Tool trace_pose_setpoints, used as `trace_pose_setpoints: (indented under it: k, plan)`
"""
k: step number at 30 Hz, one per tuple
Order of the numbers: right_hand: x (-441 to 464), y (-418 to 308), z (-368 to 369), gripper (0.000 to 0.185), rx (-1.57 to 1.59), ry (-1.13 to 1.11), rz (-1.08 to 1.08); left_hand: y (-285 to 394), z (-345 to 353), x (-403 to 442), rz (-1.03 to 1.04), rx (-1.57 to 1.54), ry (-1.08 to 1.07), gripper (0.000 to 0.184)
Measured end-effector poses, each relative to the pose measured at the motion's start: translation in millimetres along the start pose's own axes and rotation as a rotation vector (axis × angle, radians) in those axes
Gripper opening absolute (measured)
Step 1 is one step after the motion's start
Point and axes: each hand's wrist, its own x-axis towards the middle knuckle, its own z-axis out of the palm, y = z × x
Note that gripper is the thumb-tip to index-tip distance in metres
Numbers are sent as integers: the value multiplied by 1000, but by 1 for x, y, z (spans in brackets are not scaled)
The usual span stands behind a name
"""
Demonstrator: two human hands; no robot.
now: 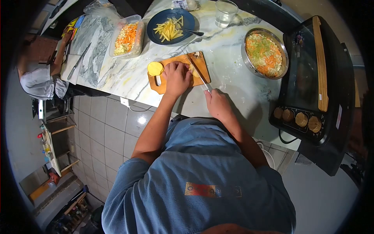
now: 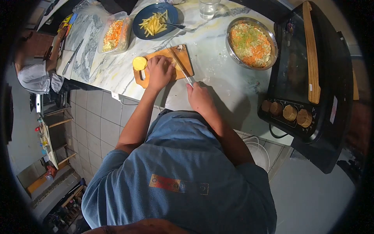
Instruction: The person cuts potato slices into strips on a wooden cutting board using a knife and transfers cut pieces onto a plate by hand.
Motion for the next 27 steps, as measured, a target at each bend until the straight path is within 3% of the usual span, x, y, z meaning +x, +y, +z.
trace_pose_setpoints:
  k: [27]
  plan:
    - [3, 1, 0, 44, 6, -14, 12, -2, 1, 0, -2, 20, -5, 23]
